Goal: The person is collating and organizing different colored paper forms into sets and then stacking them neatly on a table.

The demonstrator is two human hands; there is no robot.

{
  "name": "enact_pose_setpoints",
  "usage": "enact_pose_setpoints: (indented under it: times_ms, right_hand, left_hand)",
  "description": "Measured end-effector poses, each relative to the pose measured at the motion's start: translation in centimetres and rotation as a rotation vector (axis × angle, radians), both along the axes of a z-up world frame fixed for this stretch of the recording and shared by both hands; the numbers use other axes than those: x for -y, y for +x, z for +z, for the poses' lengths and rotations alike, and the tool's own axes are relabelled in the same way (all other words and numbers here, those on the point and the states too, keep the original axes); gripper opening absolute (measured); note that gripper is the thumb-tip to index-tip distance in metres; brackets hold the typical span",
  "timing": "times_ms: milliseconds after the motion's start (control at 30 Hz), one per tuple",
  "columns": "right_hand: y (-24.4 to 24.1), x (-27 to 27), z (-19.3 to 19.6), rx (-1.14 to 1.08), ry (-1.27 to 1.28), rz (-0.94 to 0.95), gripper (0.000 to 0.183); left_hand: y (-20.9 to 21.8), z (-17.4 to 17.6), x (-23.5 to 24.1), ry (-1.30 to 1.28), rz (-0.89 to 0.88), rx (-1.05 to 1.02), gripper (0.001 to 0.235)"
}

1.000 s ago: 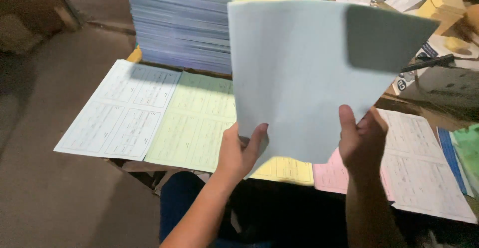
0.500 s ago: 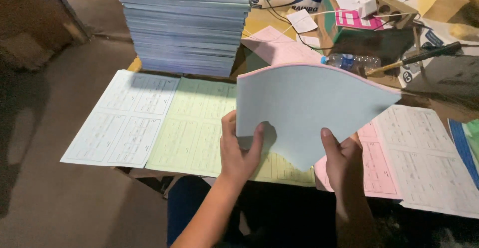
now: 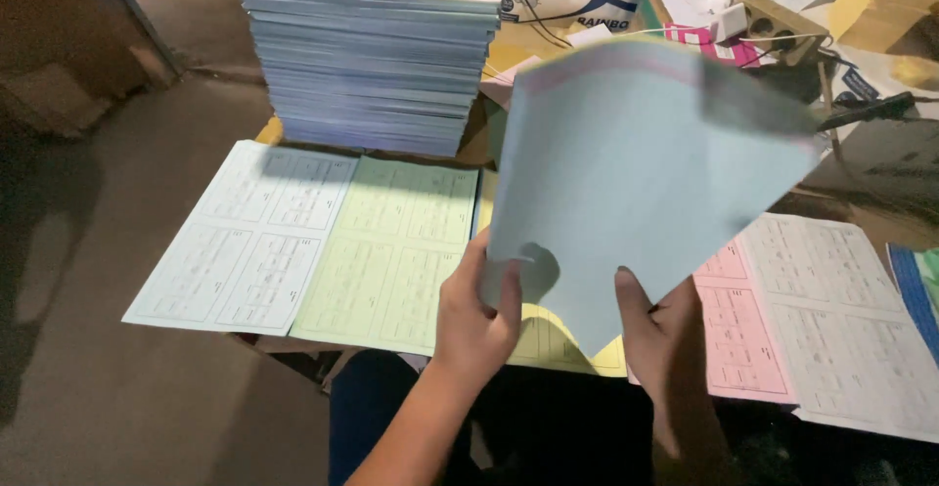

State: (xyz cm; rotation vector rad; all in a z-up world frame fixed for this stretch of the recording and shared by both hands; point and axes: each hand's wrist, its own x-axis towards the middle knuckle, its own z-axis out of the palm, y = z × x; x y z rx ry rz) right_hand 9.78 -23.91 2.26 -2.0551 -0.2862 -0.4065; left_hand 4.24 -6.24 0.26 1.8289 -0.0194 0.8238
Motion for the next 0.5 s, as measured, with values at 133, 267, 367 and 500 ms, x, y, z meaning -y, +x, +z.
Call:
enact_pose_setpoints:
  times_ms: [133, 267, 367, 500]
  right_hand:
    - [1.2, 0.6, -2.1, -0.108, -0.029, -0.07, 0.062]
    - [2.2, -0.2, -2.6, -0.125, -0.082, -0.18, 0.076]
    - [1.9, -1.6, -1.0, 0.06, 0.016, -0.052, 0.061]
    - [2.8, -4.0, -7.5, 0.199, 0.032, 0.043, 0.039]
  left_hand:
    - [-0.8, 0.9, -0.2, -0.097, 0.018, -0.002, 0.052]
    - [0.3, 0.2, -1.3, -0.123, 0.073, -0.226, 0.059]
    - [1.5, -2.5, -0.9, 0.061, 0.18, -0.41, 0.053]
    - [0.8, -1.8, 1.7, 0.037, -0.139, -0.418, 0.099]
